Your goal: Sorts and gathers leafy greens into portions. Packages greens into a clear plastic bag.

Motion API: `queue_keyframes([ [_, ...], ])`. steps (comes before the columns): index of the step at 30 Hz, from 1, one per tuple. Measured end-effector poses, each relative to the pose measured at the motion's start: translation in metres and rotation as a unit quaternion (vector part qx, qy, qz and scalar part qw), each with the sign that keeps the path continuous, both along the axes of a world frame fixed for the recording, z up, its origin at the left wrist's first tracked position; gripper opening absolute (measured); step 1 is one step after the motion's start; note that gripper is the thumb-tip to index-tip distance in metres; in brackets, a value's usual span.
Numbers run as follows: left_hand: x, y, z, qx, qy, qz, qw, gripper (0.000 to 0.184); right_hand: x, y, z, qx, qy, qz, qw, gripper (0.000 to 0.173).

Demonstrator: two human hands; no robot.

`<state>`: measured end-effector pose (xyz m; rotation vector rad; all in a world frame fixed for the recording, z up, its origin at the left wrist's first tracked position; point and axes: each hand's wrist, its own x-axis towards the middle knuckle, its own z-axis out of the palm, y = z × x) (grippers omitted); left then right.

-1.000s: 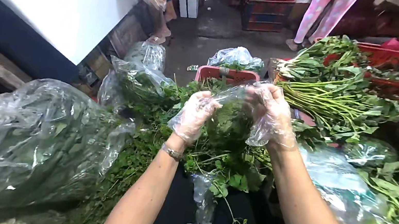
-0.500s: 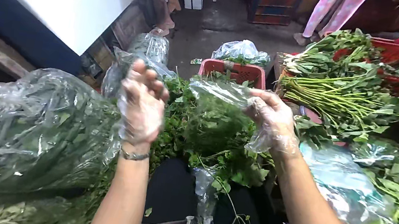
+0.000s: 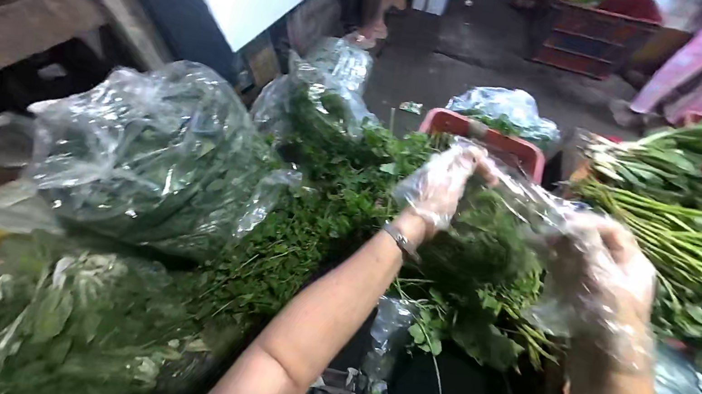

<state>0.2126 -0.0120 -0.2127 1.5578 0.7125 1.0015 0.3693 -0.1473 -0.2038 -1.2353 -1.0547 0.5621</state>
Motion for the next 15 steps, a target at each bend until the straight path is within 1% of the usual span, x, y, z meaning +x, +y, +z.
queue_keyframes([
  [1, -0.008, -0.012, -0.01, -0.063, -0.024, -0.007, 0.998, 0.036, 0.007, -0.005, -0.013, 0.0, 0.026, -0.006, 1.0, 0.011],
  [2, -0.008, -0.021, -0.02, -0.124, -0.073, -0.023, 0.989, 0.031, 0.012, -0.01, -0.025, 0.012, 0.054, -0.002, 0.998, 0.012],
  [3, -0.005, -0.029, -0.029, -0.181, -0.151, -0.057, 0.97, 0.026, 0.013, -0.012, -0.036, 0.04, 0.093, 0.02, 0.995, 0.016],
  [4, 0.001, -0.038, -0.036, -0.241, -0.245, -0.092, 0.934, 0.026, 0.01, -0.014, -0.046, 0.08, 0.146, 0.056, 0.984, 0.022],
  [5, 0.007, -0.045, -0.041, -0.297, -0.318, -0.119, 0.892, 0.032, 0.002, -0.013, -0.051, 0.122, 0.208, 0.085, 0.967, 0.029],
  [6, 0.011, -0.051, -0.042, -0.353, -0.372, -0.13, 0.849, 0.037, -0.009, -0.011, -0.053, 0.159, 0.272, 0.095, 0.944, 0.025],
  [7, 0.013, -0.055, -0.042, -0.403, -0.404, -0.125, 0.812, 0.037, -0.019, -0.008, -0.054, 0.178, 0.317, 0.088, 0.927, 0.02],
  [8, 0.014, -0.057, -0.041, -0.432, -0.411, -0.116, 0.794, 0.038, -0.026, -0.004, -0.056, 0.185, 0.343, 0.08, 0.917, 0.027],
  [9, 0.013, -0.056, -0.043, -0.43, -0.399, -0.116, 0.802, 0.039, -0.03, -0.001, -0.057, 0.171, 0.347, 0.071, 0.919, 0.037],
  [10, 0.011, -0.054, -0.045, -0.4, -0.369, -0.127, 0.83, 0.041, -0.031, 0.001, -0.058, 0.14, 0.333, 0.061, 0.93, 0.042],
  [11, 0.008, -0.052, -0.05, -0.346, -0.33, -0.152, 0.865, 0.041, -0.031, 0.001, -0.059, 0.098, 0.299, 0.044, 0.948, 0.042],
  [13, 0.001, -0.047, -0.056, -0.213, -0.226, -0.193, 0.931, 0.034, -0.03, -0.002, -0.055, 0.016, 0.221, 0.012, 0.975, 0.03],
  [14, -0.004, -0.046, -0.056, -0.139, -0.165, -0.2, 0.956, 0.029, -0.031, -0.004, -0.051, -0.016, 0.195, 0.002, 0.981, 0.022],
  [15, -0.007, -0.045, -0.055, -0.076, -0.119, -0.202, 0.969, 0.025, -0.033, -0.006, -0.048, -0.044, 0.178, -0.002, 0.983, 0.017],
])
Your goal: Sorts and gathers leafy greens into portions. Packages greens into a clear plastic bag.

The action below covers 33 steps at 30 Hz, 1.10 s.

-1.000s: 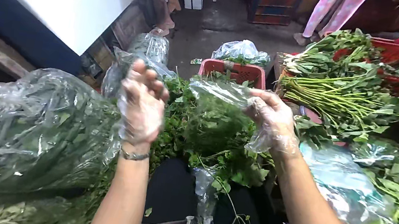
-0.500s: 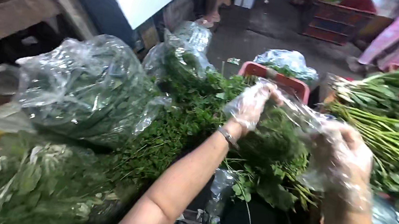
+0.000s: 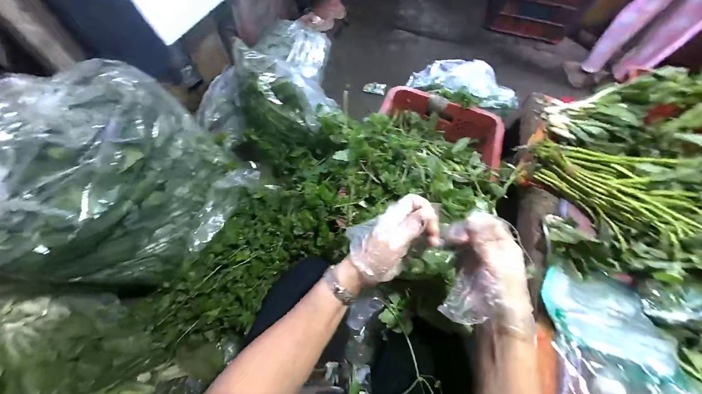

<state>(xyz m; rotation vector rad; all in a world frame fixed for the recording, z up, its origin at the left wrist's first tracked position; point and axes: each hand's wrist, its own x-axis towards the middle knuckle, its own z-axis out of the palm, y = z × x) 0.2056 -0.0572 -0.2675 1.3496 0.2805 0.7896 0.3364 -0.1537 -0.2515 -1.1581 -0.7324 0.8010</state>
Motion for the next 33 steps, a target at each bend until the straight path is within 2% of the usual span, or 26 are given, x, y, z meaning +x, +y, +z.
queue_keyframes([
  [2, -0.004, 0.001, 0.0, 0.098, 0.024, 0.012, 0.995, 0.018, -0.004, -0.002, 0.005, -0.033, -0.019, 0.012, 0.999, 0.02],
  [4, -0.01, 0.002, 0.003, 0.141, 0.035, 0.015, 0.989, 0.012, -0.009, -0.001, 0.004, -0.043, -0.034, 0.008, 0.998, 0.023],
  [6, -0.013, 0.001, 0.008, 0.101, 0.034, 0.001, 0.994, 0.006, -0.014, 0.0, 0.002, -0.037, -0.066, -0.011, 0.997, 0.024],
  [9, -0.016, 0.004, 0.015, -0.042, 0.061, -0.028, 0.997, 0.035, -0.017, -0.002, 0.002, 0.015, -0.143, -0.006, 0.99, 0.016],
  [10, -0.018, 0.007, 0.017, -0.067, 0.074, -0.043, 0.994, 0.045, -0.017, -0.003, 0.005, 0.027, -0.157, 0.007, 0.987, 0.015],
  [11, -0.019, 0.009, 0.018, -0.079, 0.083, -0.056, 0.992, 0.047, -0.015, -0.005, 0.008, 0.031, -0.169, 0.029, 0.985, 0.013],
  [14, -0.018, 0.009, 0.016, -0.086, 0.06, -0.045, 0.994, 0.018, -0.006, -0.012, 0.014, 0.032, -0.215, 0.099, 0.971, 0.017],
  [16, -0.017, 0.006, 0.012, -0.081, 0.026, -0.025, 0.996, 0.016, -0.006, -0.012, 0.013, 0.046, -0.191, 0.102, 0.975, 0.017],
  [18, -0.015, 0.003, 0.008, -0.071, -0.011, -0.029, 0.997, 0.018, -0.012, -0.009, 0.009, 0.055, -0.143, 0.061, 0.986, 0.007],
  [20, -0.015, 0.002, 0.002, -0.007, -0.047, -0.035, 0.998, 0.016, -0.017, -0.008, 0.01, 0.033, -0.118, 0.04, 0.992, 0.006],
  [22, -0.02, 0.002, 0.003, 0.157, -0.009, 0.021, 0.987, 0.01, -0.017, -0.007, 0.011, 0.001, -0.115, 0.032, 0.993, 0.009],
  [24, -0.025, 0.002, 0.006, 0.357, 0.045, 0.095, 0.928, 0.006, -0.015, -0.006, 0.011, -0.043, -0.119, 0.044, 0.991, 0.01],
  [26, -0.03, 0.001, 0.009, 0.5, 0.063, 0.147, 0.851, 0.005, -0.012, -0.003, 0.015, -0.103, -0.126, 0.064, 0.985, 0.008],
  [30, -0.035, 0.004, 0.002, 0.641, 0.034, 0.187, 0.743, 0.008, -0.01, 0.004, 0.025, -0.184, -0.12, 0.084, 0.972, 0.003],
  [32, -0.036, 0.005, 0.004, 0.655, 0.05, 0.197, 0.728, 0.009, -0.01, 0.005, 0.027, -0.172, -0.104, 0.081, 0.976, 0.024],
  [33, -0.037, 0.005, 0.008, 0.632, 0.085, 0.19, 0.746, 0.009, -0.011, 0.003, 0.027, -0.155, -0.09, 0.072, 0.981, 0.033],
])
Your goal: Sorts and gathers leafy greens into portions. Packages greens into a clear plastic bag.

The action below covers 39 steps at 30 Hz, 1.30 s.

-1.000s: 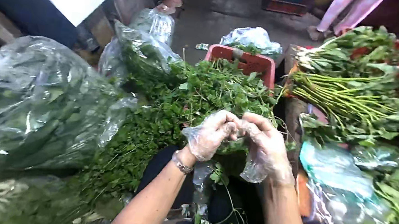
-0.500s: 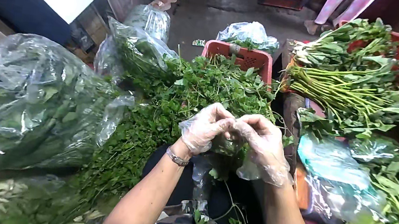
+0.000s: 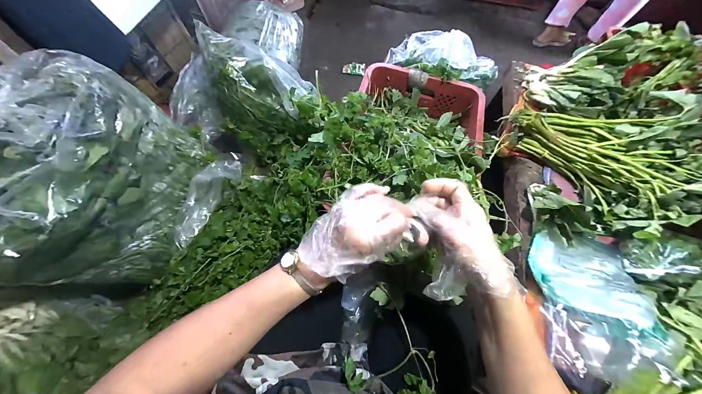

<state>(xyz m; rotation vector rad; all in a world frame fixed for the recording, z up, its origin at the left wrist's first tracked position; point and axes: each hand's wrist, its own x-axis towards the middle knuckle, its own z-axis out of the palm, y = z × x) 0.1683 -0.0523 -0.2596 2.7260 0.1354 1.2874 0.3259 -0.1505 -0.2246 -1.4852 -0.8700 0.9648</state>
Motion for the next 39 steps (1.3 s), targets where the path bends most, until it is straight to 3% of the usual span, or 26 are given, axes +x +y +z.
queue_keyframes([
  [2, -0.001, -0.003, 0.021, -0.169, 0.085, 0.032, 0.981, 0.009, 0.0, -0.006, -0.005, 0.064, 0.027, -0.01, 0.998, 0.037],
  [3, -0.001, -0.003, 0.033, -0.289, 0.129, 0.027, 0.948, 0.006, 0.0, -0.008, -0.011, 0.109, 0.031, -0.005, 0.994, 0.035],
  [6, -0.002, 0.009, 0.046, -0.623, 0.173, -0.091, 0.758, 0.009, 0.001, -0.015, -0.027, 0.205, -0.004, 0.011, 0.979, 0.023],
  [8, 0.0, 0.011, 0.043, -0.701, 0.156, -0.132, 0.683, 0.013, 0.003, -0.019, -0.034, 0.259, -0.079, -0.005, 0.963, 0.023],
  [11, 0.0, 0.01, 0.04, -0.736, 0.117, -0.162, 0.647, 0.014, 0.008, -0.026, -0.043, 0.359, -0.268, -0.079, 0.891, 0.017],
  [15, 0.0, 0.01, 0.043, -0.717, 0.122, -0.153, 0.669, 0.007, -0.003, -0.031, -0.039, 0.371, -0.407, -0.085, 0.83, 0.029],
  [18, 0.004, 0.005, 0.047, -0.68, 0.14, -0.128, 0.708, 0.006, -0.004, -0.023, -0.037, 0.394, -0.454, -0.084, 0.795, 0.016],
  [20, 0.002, 0.004, 0.048, -0.593, 0.139, -0.094, 0.788, 0.009, -0.003, -0.023, -0.036, 0.385, -0.488, -0.079, 0.779, 0.011],
  [22, 0.0, 0.003, 0.052, -0.406, 0.144, -0.007, 0.903, 0.012, -0.002, -0.026, -0.039, 0.37, -0.516, -0.075, 0.769, 0.011],
  [24, 0.0, 0.003, 0.052, -0.256, 0.12, 0.063, 0.957, 0.013, -0.002, -0.035, -0.046, 0.36, -0.531, -0.076, 0.763, 0.01],
  [28, -0.004, 0.013, 0.041, -0.271, 0.124, 0.112, 0.948, 0.013, 0.0, -0.051, -0.06, 0.338, -0.503, -0.065, 0.793, 0.012],
  [31, -0.008, 0.016, 0.035, -0.268, 0.171, 0.044, 0.947, 0.02, 0.008, -0.055, -0.068, 0.324, -0.393, -0.071, 0.858, 0.026],
  [33, -0.013, 0.013, 0.041, -0.232, 0.232, 0.009, 0.945, 0.031, 0.009, -0.055, -0.069, 0.32, -0.308, -0.076, 0.893, 0.025],
  [37, -0.026, -0.001, 0.048, -0.121, 0.29, 0.041, 0.949, 0.012, 0.004, -0.052, -0.067, 0.31, -0.24, -0.077, 0.917, 0.019],
  [39, -0.027, -0.006, 0.049, -0.139, 0.289, 0.058, 0.946, 0.013, 0.001, -0.05, -0.068, 0.303, -0.249, -0.08, 0.916, 0.02],
])
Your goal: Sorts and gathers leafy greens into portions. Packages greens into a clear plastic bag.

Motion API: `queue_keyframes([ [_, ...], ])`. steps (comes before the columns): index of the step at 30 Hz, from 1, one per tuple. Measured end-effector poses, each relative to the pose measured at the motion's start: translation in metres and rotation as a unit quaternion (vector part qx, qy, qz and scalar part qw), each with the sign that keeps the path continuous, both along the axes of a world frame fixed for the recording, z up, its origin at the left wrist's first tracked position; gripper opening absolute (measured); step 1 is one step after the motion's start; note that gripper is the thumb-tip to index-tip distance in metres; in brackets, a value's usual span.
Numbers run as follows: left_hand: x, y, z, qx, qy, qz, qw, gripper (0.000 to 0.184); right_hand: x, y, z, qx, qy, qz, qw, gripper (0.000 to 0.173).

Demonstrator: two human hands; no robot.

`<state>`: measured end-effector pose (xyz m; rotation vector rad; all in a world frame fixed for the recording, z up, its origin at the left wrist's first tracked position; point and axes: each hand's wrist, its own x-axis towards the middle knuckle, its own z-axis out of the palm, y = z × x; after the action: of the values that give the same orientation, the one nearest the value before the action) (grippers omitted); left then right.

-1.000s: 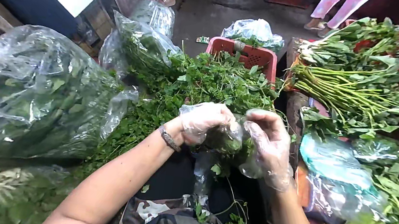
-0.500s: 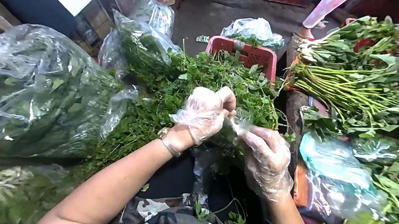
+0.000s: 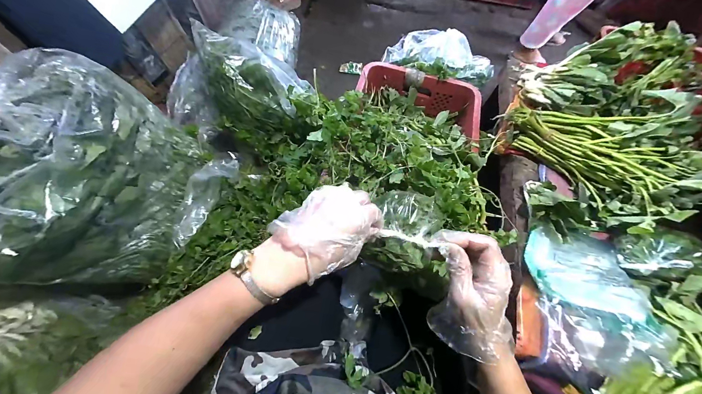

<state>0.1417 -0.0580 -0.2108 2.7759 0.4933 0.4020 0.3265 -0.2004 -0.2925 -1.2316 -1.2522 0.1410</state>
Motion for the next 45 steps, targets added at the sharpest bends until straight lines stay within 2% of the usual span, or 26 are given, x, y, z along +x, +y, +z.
queue_keyframes([
  [1, 0.002, -0.002, -0.003, -0.044, -0.017, 0.013, 0.999, 0.017, -0.001, 0.001, -0.002, -0.004, -0.016, -0.008, 1.0, 0.023],
  [3, 0.009, -0.007, -0.022, -0.185, -0.13, 0.028, 0.974, 0.021, -0.006, 0.005, -0.007, -0.013, -0.039, -0.015, 0.999, 0.03],
  [5, 0.019, -0.008, -0.047, -0.335, -0.263, 0.044, 0.904, 0.019, -0.01, 0.007, -0.011, -0.024, -0.014, -0.012, 1.0, 0.025],
  [8, 0.03, -0.01, -0.062, -0.526, -0.345, 0.085, 0.772, 0.022, -0.011, 0.005, -0.011, -0.028, 0.056, 0.014, 0.998, 0.01],
  [9, 0.03, -0.01, -0.062, -0.559, -0.356, 0.078, 0.744, 0.025, -0.011, 0.006, -0.01, -0.03, 0.068, 0.025, 0.997, 0.009],
  [10, 0.03, -0.009, -0.061, -0.563, -0.362, 0.05, 0.742, 0.028, -0.012, 0.006, -0.008, -0.035, 0.08, 0.035, 0.996, 0.009],
  [11, 0.028, -0.007, -0.061, -0.537, -0.361, 0.009, 0.763, 0.029, -0.012, 0.006, -0.005, -0.042, 0.094, 0.043, 0.994, 0.008],
  [13, 0.03, -0.002, -0.056, -0.441, -0.348, -0.056, 0.825, 0.017, -0.009, 0.007, 0.002, -0.053, 0.113, 0.047, 0.991, 0.006],
  [15, 0.032, 0.002, -0.051, -0.37, -0.324, -0.073, 0.868, 0.01, 0.0, 0.008, 0.008, -0.053, 0.106, 0.039, 0.992, 0.007],
  [18, 0.035, 0.008, -0.053, -0.363, -0.295, -0.053, 0.882, 0.022, 0.007, 0.011, 0.025, -0.082, 0.162, 0.054, 0.982, 0.01],
  [20, 0.037, 0.009, -0.05, -0.363, -0.275, -0.069, 0.888, 0.016, 0.007, 0.017, 0.039, -0.154, 0.263, 0.065, 0.95, 0.015],
  [22, 0.037, 0.009, -0.042, -0.306, -0.239, -0.087, 0.918, 0.007, 0.005, 0.026, 0.055, -0.24, 0.34, 0.044, 0.908, 0.015],
  [23, 0.037, 0.009, -0.038, -0.263, -0.218, -0.083, 0.936, 0.007, 0.005, 0.029, 0.062, -0.269, 0.354, 0.042, 0.895, 0.014],
  [25, 0.039, 0.009, -0.032, -0.212, -0.183, -0.051, 0.959, 0.009, 0.003, 0.03, 0.071, -0.283, 0.309, 0.055, 0.906, 0.011],
  [27, 0.04, 0.008, -0.028, -0.201, -0.161, -0.02, 0.966, 0.025, 0.0, 0.027, 0.073, -0.248, 0.195, 0.068, 0.947, 0.007],
  [29, 0.042, 0.007, -0.029, -0.181, -0.186, -0.013, 0.966, 0.023, -0.003, 0.025, 0.072, -0.206, 0.11, 0.084, 0.969, 0.007],
  [31, 0.042, 0.011, -0.034, -0.195, -0.225, -0.017, 0.954, 0.011, -0.001, 0.025, 0.066, -0.159, 0.12, 0.109, 0.974, 0.012],
  [34, 0.039, 0.019, -0.043, -0.267, -0.27, -0.031, 0.925, 0.008, 0.005, 0.026, 0.055, -0.138, 0.134, 0.141, 0.971, 0.035],
  [35, 0.039, 0.019, -0.046, -0.281, -0.276, -0.033, 0.919, 0.008, 0.005, 0.028, 0.049, -0.124, 0.114, 0.135, 0.976, 0.033],
  [37, 0.04, 0.018, -0.05, -0.3, -0.287, -0.045, 0.909, 0.007, 0.004, 0.033, 0.04, -0.077, 0.075, 0.117, 0.987, 0.015],
  [39, 0.041, 0.016, -0.054, -0.31, -0.305, -0.067, 0.898, 0.006, 0.006, 0.038, 0.039, -0.052, 0.039, 0.098, 0.993, 0.006],
  [42, 0.04, 0.015, -0.058, -0.266, -0.318, -0.103, 0.904, 0.007, 0.015, 0.046, 0.04, -0.036, -0.019, 0.114, 0.993, 0.01],
  [45, 0.034, 0.014, -0.059, -0.11, -0.321, -0.082, 0.937, 0.004, 0.011, 0.052, 0.045, -0.117, -0.024, 0.098, 0.988, 0.01],
])
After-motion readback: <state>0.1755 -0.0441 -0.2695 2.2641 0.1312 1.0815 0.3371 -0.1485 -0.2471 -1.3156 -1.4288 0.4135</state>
